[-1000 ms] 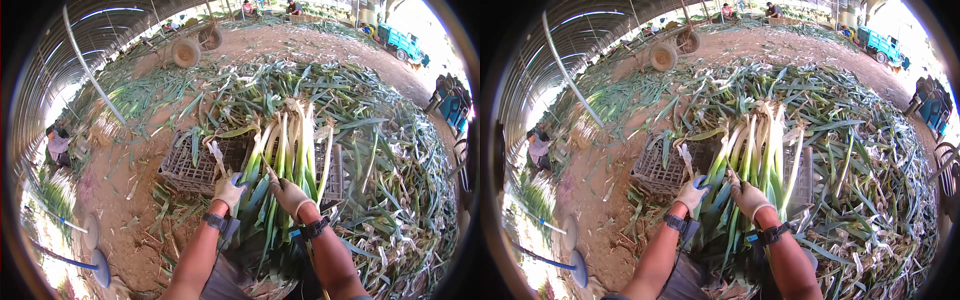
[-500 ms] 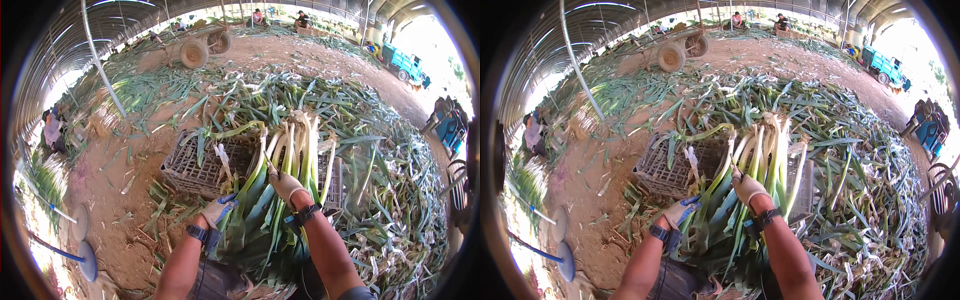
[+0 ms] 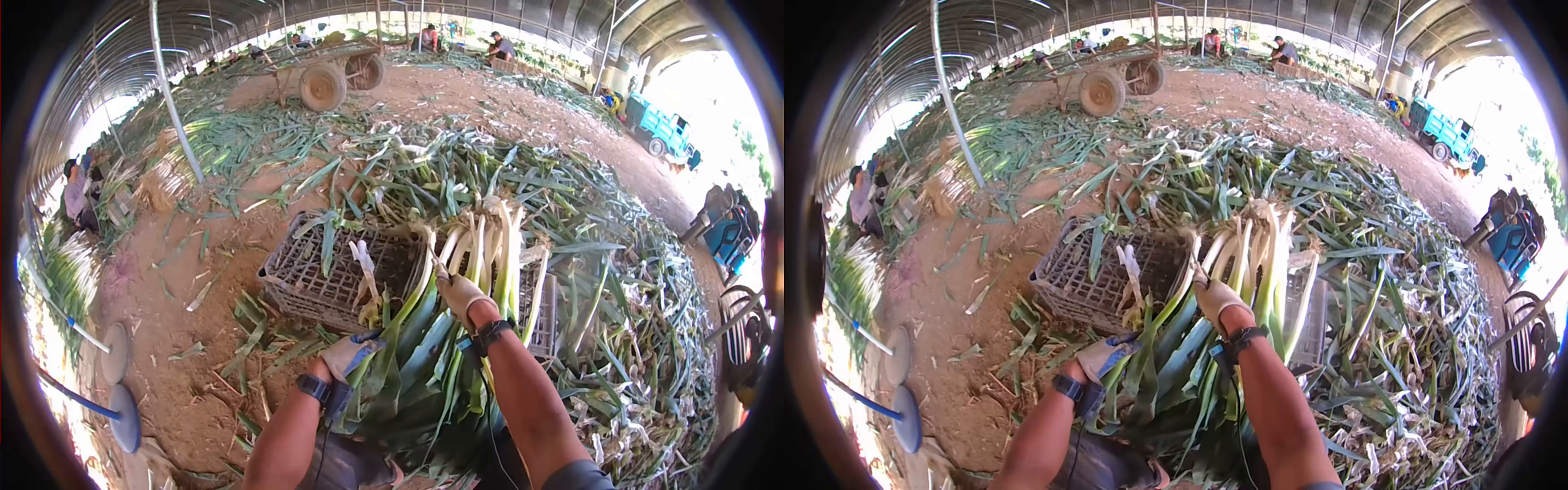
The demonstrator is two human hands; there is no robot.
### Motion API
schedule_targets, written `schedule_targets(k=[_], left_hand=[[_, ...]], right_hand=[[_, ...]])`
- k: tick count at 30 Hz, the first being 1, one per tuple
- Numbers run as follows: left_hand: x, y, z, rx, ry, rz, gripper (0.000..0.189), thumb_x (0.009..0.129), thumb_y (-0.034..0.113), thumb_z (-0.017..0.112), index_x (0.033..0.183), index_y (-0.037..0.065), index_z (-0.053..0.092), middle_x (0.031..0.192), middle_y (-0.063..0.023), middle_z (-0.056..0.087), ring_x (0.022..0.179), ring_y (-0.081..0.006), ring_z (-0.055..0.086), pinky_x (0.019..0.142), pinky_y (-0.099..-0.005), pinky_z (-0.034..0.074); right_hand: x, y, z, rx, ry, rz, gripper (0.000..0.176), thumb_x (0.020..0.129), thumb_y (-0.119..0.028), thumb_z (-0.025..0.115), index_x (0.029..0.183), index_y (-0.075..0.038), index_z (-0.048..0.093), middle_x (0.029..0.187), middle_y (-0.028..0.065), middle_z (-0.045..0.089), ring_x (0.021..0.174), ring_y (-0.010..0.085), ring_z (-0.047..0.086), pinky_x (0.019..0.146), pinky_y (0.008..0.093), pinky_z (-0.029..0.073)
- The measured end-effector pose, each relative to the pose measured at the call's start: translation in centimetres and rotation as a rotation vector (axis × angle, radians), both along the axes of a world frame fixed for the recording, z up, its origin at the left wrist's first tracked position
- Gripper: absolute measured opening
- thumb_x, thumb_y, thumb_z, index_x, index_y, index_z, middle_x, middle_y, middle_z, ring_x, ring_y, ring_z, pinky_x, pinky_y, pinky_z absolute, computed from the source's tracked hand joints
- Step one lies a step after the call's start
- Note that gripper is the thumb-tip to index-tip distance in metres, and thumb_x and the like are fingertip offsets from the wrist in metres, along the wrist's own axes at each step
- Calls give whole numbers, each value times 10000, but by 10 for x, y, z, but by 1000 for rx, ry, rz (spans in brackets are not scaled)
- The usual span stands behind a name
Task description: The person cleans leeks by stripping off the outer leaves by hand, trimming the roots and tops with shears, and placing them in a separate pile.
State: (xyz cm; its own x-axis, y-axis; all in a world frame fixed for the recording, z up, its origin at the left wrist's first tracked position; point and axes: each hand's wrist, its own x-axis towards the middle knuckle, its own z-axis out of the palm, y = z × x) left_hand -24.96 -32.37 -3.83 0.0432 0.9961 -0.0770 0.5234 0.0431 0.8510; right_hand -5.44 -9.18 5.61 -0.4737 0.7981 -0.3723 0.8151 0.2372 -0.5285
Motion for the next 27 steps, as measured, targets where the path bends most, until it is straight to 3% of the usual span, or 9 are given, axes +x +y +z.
schedule_targets(k=[2,3,5,8,13,17,21,25,27], left_hand=[[2,-4,6,101,47,-28,494,1000,334,545,1385,26,522,1291,-172,618,1132,-222,595,990,-306,445],[5,-5,10,135,63,-37,484,1002,325,548,1384,29,525,1288,-156,623,1124,-204,596,988,-299,444],[13,-2,14,-183,-626,305,431,1003,299,575,1350,44,558,1222,-79,643,1076,-131,577,954,-266,454],[8,4,6,-150,-719,305,435,998,310,598,1340,42,566,1166,-19,632,1046,-77,548,926,-229,452],[21,32,40,-134,-858,301,476,971,296,648,1346,14,566,1079,29,619,919,-26,527,823,-199,451],[39,66,61,-141,-539,292,450,987,317,610,1342,42,583,1182,-14,639,1010,-62,562,894,-230,465],[66,108,29,-89,-951,77,509,992,274,605,1417,18,489,1253,-43,637,1115,-91,573,941,-248,461],[100,144,9,-57,59,123,595,933,387,649,1401,50,499,1232,-155,667,1088,-256,652,949,-348,489],[131,128,74,-252,443,226,606,908,487,611,1382,119,529,1226,-253,626,1111,-392,625,941,-443,503]], right_hand=[[3,4,-8,18,12,-36,753,993,-578,259,1130,51,649,1057,310,658,1093,455,610,959,462,460],[8,9,-15,54,44,-58,734,986,-597,313,1084,51,643,907,227,661,861,377,638,788,438,481],[21,19,-33,92,77,-81,722,979,-616,367,1038,51,636,757,145,664,630,300,666,616,415,501],[50,23,-48,-295,344,-66,697,962,-662,434,1207,-32,602,681,18,562,494,108,512,452,288,403],[116,-9,17,-355,476,-179,764,944,-686,450,1299,-21,566,790,75,638,567,126,558,522,303,474],[188,-7,34,-259,585,-254,684,970,-591,486,1290,9,562,865,92,652,643,145,589,579,300,496],[261,-8,32,-389,784,-406,450,997,-373,567,1194,31,568,958,122,676,733,189,651,650,331,546],[314,-25,7,-373,856,-463,419,997,-310,574,1241,28,530,948,135,687,768,233,688,688,364,576],[335,-28,-20,-387,868,-442,441,988,-319,591,1265,20,536,955,118,684,750,212,679,684,350,574]])
